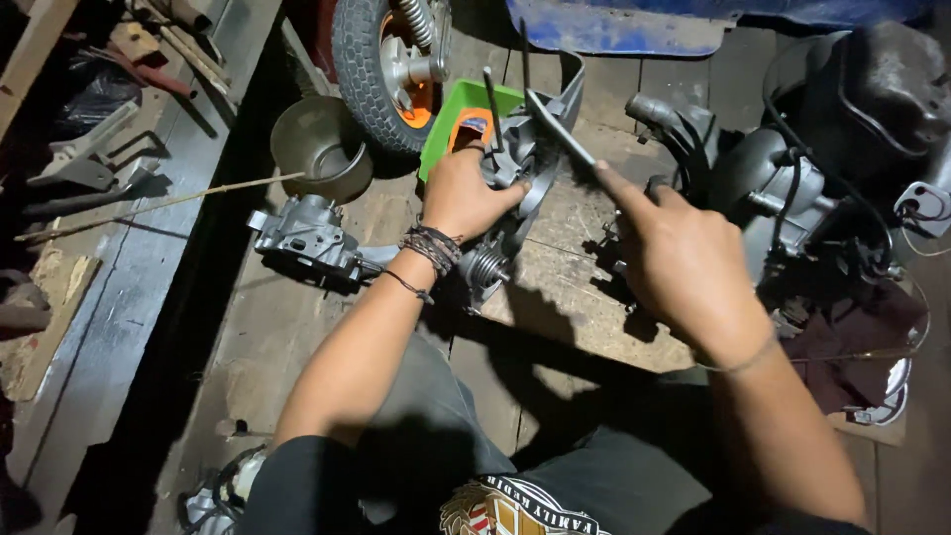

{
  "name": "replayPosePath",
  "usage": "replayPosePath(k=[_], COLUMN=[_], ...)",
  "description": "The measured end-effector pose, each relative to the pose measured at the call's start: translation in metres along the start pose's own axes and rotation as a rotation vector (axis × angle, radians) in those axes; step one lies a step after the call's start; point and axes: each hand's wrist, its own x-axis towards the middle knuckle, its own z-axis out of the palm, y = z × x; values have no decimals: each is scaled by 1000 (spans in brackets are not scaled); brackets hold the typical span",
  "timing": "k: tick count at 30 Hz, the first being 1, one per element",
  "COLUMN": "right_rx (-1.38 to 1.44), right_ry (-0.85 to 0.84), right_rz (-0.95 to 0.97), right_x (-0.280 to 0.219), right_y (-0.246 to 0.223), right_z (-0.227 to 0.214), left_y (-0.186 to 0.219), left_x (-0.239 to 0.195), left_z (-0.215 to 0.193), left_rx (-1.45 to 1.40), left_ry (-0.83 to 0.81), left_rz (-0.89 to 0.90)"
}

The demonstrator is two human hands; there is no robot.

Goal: Repairing or assembling components of a motorcycle engine on a wooden workbench using a metal rod for alignment.

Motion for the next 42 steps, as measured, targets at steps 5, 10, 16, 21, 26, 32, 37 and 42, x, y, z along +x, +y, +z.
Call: replayPosePath(k=[5,10,16,21,26,32,37,42], right_rx=[-14,40,36,63,56,111,39,80], right_ry=[96,98,53,82,48,9,24,-13], right_rz=[-41,0,33,19,29,52,35,24], right_x=[43,40,39,27,45,29,43,24], right_y=[-10,-8,-18,-20,-13,-11,-15,-16], right_z=[32,29,26,-1,20,3,18,-14], left_y=[21,28,35,37,46,34,37,36], left_x=[-9,-10,-14,-8,-12,-4,-10,-11], left_z=[5,-9,-8,-10,-9,-7,-6,-12], left_rx=[-10,-98,-100,-121,-124,-76,-73,-95], left_ry=[23,-29,-18,-49,-35,-59,-12,-34], left_rz=[59,45,14,15,-23,-57,-51,-29])
